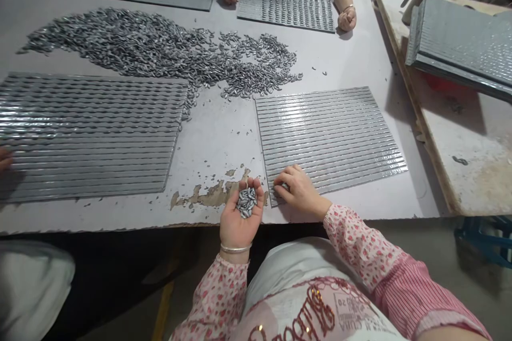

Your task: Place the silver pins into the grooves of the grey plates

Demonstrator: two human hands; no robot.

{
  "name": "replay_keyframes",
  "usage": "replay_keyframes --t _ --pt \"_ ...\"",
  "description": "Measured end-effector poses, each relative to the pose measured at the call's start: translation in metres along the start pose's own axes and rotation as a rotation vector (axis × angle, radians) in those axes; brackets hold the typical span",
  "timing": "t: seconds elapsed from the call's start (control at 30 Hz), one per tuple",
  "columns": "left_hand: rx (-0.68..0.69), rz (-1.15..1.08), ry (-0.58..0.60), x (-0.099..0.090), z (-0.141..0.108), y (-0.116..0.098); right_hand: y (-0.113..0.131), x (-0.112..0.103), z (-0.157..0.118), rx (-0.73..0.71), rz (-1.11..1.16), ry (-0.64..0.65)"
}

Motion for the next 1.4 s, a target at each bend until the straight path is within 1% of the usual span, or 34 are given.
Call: replay_keyframes --t 0.17,0.23,0.33,0.4,0.47,0.53,0.57,0.63,0.73,0.83,0.93,1.0,1.07,1.13,1.2,1.3,1.4 --pt "-0.007 0.011 0.003 -0.001 0.001 0.0 0.006 0.004 0.005 0.062 -0.112 -0.019" --pt "-0.011 0.014 0.009 -0.002 0.001 0.0 0.006 0.004 0.008 0.086 -0.134 0.002" --pt "-0.013 0.011 0.026 -0.002 0.0 0.0 0.006 0.001 0.012 0.102 -0.129 0.055" --pt "-0.008 0.007 0.033 -0.001 -0.001 0.001 0.007 -0.002 0.013 0.101 -0.062 0.055" --pt "-0.005 0.006 0.049 -0.001 -0.002 0.001 0.011 -0.006 0.012 0.064 0.056 0.025" --pt "-0.014 0.013 0.073 0.0 -0.002 0.002 0.018 -0.005 0.01 -0.019 0.14 0.027" --pt "-0.021 0.016 0.082 0.0 -0.003 0.003 0.022 -0.004 0.01 -0.063 0.14 0.038" --pt "-0.026 0.023 0.08 0.0 -0.003 0.003 0.029 0.002 0.009 -0.132 0.07 0.046" --pt "-0.012 0.041 0.052 0.0 -0.003 0.004 0.034 0.012 0.009 -0.178 -0.019 -0.003" --pt "-0.014 0.061 0.051 -0.001 -0.003 0.005 0.035 0.015 0.008 -0.202 0.023 0.003" --pt "-0.024 0.05 0.058 -0.002 -0.003 0.005 0.03 0.007 0.008 -0.161 0.176 0.051" --pt "-0.018 0.021 0.054 -0.002 -0.003 0.003 0.021 -0.002 0.009 -0.07 0.294 0.065" --pt "0.002 -0.009 0.042 -0.001 -0.004 0.001 0.009 -0.01 0.011 0.024 0.327 0.073" --pt "0.015 -0.02 0.03 -0.001 -0.004 0.0 -0.001 -0.015 0.014 0.062 0.261 0.089" --pt "0.02 -0.021 0.026 -0.001 -0.004 -0.001 -0.008 -0.017 0.016 0.035 0.154 0.102" --pt "0.015 -0.022 0.022 -0.001 -0.002 -0.001 -0.007 -0.014 0.018 -0.054 0.027 0.108" --pt "0.01 -0.023 0.006 -0.002 -0.001 0.0 -0.003 -0.008 0.02 -0.105 -0.086 0.11"
Point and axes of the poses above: each hand's wrist, its own z-axis towards the middle knuckle, its own x-axis out of the palm, y = z × x, the point moved 1 cm from there along z, towards the middle knuckle, and after that the axes turned 13 degrees about x, right-handed, at the moved point
